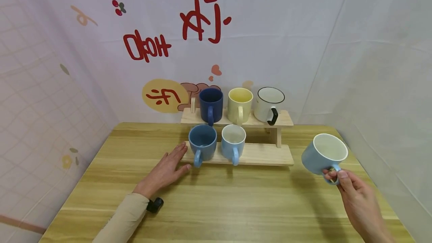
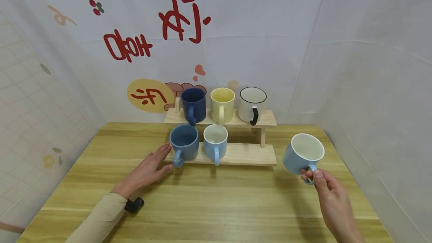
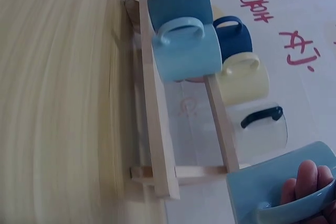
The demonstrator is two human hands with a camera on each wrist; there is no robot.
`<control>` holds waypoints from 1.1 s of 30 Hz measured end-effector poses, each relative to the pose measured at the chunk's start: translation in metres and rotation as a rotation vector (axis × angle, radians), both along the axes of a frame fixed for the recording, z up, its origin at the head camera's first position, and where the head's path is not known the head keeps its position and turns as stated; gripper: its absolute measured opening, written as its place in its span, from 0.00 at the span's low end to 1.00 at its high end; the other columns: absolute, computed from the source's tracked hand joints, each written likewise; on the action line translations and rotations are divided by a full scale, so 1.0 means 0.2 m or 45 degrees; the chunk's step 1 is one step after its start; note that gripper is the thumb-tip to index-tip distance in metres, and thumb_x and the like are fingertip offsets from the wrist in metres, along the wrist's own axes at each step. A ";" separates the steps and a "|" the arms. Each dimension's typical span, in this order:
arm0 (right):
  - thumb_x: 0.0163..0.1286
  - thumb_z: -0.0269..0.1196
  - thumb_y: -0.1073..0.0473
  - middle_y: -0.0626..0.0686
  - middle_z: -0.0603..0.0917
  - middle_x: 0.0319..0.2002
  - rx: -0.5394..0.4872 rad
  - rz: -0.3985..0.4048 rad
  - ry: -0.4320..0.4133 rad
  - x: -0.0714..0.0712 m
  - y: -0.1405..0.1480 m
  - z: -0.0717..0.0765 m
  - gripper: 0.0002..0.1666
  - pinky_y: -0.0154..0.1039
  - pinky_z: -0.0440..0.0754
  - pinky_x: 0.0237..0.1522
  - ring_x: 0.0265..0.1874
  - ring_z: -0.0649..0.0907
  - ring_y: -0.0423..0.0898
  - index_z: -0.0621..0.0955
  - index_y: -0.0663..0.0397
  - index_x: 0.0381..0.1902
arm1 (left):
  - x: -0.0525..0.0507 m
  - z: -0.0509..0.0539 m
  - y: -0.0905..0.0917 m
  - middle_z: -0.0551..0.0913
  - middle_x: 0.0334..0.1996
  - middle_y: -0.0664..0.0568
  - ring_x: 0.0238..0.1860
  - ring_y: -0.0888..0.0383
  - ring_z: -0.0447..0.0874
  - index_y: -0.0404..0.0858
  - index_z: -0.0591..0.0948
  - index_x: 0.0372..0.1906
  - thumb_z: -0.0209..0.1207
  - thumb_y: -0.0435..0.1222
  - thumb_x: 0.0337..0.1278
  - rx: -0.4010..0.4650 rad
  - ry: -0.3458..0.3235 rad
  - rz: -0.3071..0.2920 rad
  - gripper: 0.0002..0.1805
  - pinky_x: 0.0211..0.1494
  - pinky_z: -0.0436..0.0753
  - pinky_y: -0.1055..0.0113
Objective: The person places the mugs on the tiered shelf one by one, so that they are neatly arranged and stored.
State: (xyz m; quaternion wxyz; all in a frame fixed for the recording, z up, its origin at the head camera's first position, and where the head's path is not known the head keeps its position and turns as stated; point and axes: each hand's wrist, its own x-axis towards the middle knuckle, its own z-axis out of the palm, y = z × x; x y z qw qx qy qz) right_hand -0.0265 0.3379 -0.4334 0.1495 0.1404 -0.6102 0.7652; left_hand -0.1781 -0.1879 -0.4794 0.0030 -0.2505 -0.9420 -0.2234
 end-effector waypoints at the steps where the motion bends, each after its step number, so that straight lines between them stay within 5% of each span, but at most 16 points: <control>1: 0.84 0.38 0.74 0.56 0.88 0.45 0.011 0.000 -0.007 -0.01 -0.02 0.01 0.19 0.28 0.72 0.65 0.58 0.85 0.45 0.77 0.78 0.49 | 0.00 0.00 0.00 0.56 0.81 0.41 0.80 0.38 0.55 0.32 0.61 0.80 0.60 0.52 0.74 0.000 -0.001 0.001 0.42 0.73 0.58 0.29; 17: 0.86 0.45 0.65 0.48 0.87 0.44 0.253 -0.062 -0.228 -0.11 -0.29 0.01 0.20 0.28 0.72 0.61 0.53 0.82 0.41 0.75 0.84 0.52 | 0.00 0.00 0.00 0.56 0.81 0.41 0.80 0.38 0.55 0.32 0.61 0.80 0.59 0.52 0.74 -0.001 0.003 -0.009 0.42 0.73 0.58 0.29; 33: 0.85 0.50 0.60 0.53 0.88 0.42 0.321 -0.092 -0.311 -0.30 -0.51 -0.11 0.22 0.29 0.77 0.55 0.48 0.85 0.39 0.78 0.80 0.50 | -0.01 0.00 -0.01 0.56 0.81 0.41 0.80 0.38 0.55 0.31 0.61 0.80 0.58 0.54 0.74 0.007 0.017 -0.027 0.43 0.72 0.59 0.28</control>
